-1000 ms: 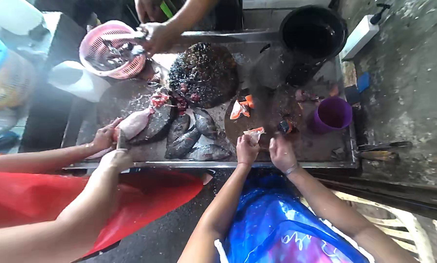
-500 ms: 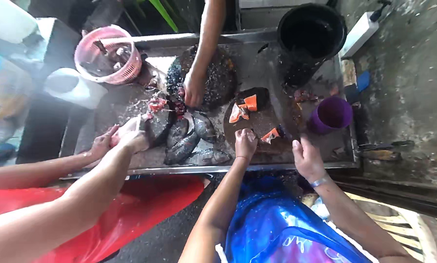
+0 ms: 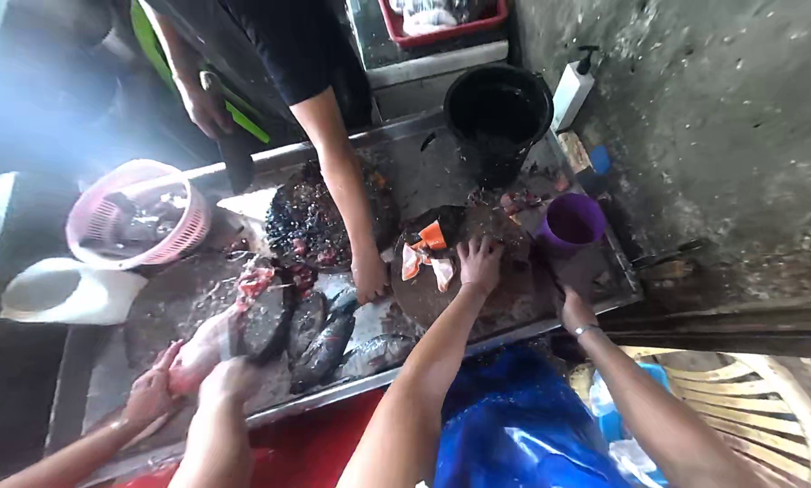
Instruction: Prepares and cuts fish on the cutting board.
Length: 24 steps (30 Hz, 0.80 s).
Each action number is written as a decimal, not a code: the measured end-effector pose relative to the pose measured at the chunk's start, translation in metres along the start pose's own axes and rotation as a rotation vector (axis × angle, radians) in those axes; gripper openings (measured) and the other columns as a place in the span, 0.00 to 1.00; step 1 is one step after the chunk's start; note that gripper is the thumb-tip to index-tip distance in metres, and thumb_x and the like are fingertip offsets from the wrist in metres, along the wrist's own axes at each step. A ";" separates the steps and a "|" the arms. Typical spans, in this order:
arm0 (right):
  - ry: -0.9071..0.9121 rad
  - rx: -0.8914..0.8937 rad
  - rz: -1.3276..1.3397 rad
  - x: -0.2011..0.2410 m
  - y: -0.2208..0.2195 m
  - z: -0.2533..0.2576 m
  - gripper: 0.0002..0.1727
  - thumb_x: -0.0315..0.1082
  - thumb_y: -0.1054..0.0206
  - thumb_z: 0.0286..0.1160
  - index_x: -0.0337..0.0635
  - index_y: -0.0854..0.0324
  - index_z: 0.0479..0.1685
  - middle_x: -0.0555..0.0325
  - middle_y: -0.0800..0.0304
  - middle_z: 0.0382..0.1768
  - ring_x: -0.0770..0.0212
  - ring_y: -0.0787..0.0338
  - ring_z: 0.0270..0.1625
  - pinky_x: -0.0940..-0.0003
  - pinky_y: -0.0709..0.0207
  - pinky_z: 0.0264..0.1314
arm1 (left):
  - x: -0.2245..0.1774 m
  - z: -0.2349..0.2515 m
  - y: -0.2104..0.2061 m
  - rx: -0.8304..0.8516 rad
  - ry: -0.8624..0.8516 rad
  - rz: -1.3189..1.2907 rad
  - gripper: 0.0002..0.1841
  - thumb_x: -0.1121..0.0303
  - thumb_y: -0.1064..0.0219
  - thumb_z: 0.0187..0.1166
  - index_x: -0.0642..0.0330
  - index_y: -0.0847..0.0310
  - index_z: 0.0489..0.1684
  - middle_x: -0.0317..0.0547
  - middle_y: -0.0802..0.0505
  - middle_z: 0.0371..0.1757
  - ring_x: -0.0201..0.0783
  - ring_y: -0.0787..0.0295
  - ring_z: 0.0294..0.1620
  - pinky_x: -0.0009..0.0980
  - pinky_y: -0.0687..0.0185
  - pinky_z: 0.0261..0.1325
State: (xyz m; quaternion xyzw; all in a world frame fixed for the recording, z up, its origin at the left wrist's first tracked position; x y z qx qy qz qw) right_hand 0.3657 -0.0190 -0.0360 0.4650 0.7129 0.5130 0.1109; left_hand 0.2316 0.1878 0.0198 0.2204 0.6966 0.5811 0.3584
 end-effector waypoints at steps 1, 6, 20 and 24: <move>0.011 -0.006 -0.036 0.003 -0.007 0.012 0.32 0.34 0.41 0.83 0.53 0.34 0.89 0.41 0.18 0.75 0.39 0.17 0.76 0.37 0.24 0.77 | 0.009 -0.005 0.015 -0.047 0.023 -0.046 0.22 0.52 0.32 0.80 0.32 0.19 0.75 0.41 0.26 0.86 0.57 0.38 0.88 0.70 0.48 0.83; 0.196 -0.115 -0.015 0.050 0.018 0.034 0.22 0.33 0.39 0.80 0.45 0.16 0.72 0.40 0.21 0.76 0.40 0.22 0.79 0.41 0.27 0.80 | 0.124 -0.020 0.063 -0.197 0.455 -0.263 0.32 0.38 0.42 0.83 0.40 0.27 0.84 0.47 0.28 0.88 0.61 0.39 0.89 0.71 0.44 0.83; 0.478 -0.043 0.116 0.315 0.196 0.336 0.39 0.43 0.33 0.78 0.43 0.38 0.91 0.30 0.39 0.87 0.26 0.38 0.87 0.27 0.39 0.83 | 0.127 -0.039 0.057 -0.358 0.672 -0.442 0.24 0.45 0.43 0.87 0.43 0.18 0.75 0.42 0.19 0.80 0.54 0.28 0.81 0.62 0.33 0.78; 0.686 0.357 -0.637 0.317 0.092 0.403 0.16 0.27 0.42 0.88 0.20 0.18 0.60 0.25 0.17 0.67 0.30 0.22 0.77 0.30 0.36 0.80 | 0.118 -0.034 0.056 -0.459 0.790 -0.717 0.23 0.57 0.32 0.82 0.50 0.20 0.75 0.51 0.19 0.78 0.50 0.19 0.73 0.53 0.18 0.69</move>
Point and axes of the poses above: each hand's wrist, its own z-axis towards the middle knuckle, its own y-axis out of the back of the hand, x = y × z, the point moved 10 cm from there along z, towards the middle knuckle
